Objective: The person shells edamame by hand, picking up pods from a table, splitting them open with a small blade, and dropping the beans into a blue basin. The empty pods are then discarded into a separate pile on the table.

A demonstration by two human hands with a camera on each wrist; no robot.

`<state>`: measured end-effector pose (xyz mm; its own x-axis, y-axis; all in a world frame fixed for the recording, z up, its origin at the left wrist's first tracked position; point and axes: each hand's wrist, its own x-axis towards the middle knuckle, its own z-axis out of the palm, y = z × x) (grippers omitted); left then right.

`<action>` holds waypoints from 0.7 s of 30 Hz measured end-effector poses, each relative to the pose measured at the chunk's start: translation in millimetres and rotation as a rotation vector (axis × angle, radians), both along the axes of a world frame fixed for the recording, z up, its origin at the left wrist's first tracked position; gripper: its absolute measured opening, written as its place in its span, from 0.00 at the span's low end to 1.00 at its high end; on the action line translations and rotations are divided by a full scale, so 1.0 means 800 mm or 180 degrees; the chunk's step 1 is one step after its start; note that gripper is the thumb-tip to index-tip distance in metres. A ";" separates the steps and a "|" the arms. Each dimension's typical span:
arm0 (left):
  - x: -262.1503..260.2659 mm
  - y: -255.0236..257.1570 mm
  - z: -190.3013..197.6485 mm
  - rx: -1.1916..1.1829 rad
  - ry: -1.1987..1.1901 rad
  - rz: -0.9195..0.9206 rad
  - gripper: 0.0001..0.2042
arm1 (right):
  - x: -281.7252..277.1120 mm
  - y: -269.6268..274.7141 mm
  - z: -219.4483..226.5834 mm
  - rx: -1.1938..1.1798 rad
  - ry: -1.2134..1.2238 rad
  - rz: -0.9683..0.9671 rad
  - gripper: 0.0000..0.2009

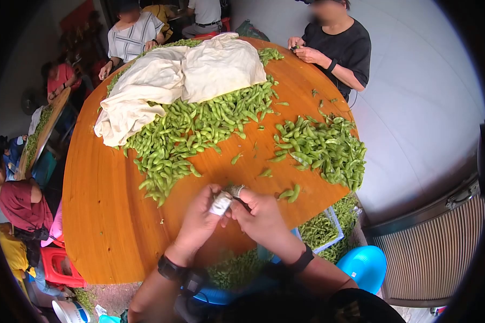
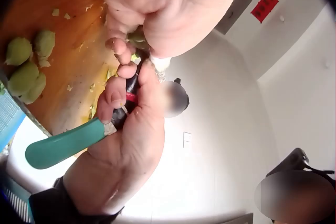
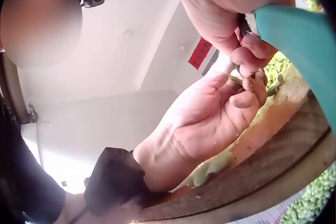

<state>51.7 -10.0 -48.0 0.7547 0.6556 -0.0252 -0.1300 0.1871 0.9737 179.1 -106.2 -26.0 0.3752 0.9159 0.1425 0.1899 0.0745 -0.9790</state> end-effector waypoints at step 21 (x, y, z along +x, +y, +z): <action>0.000 -0.005 0.010 0.0911 0.0083 0.0292 0.15 | 0.016 -0.004 0.001 -0.0700 0.1377 0.0199 0.07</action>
<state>51.9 -14.3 -40.3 0.6935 0.7043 0.1519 -0.1079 -0.1069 0.9884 192.1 -109.6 -25.4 0.3007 0.9295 -0.2137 -0.2359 -0.1446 -0.9610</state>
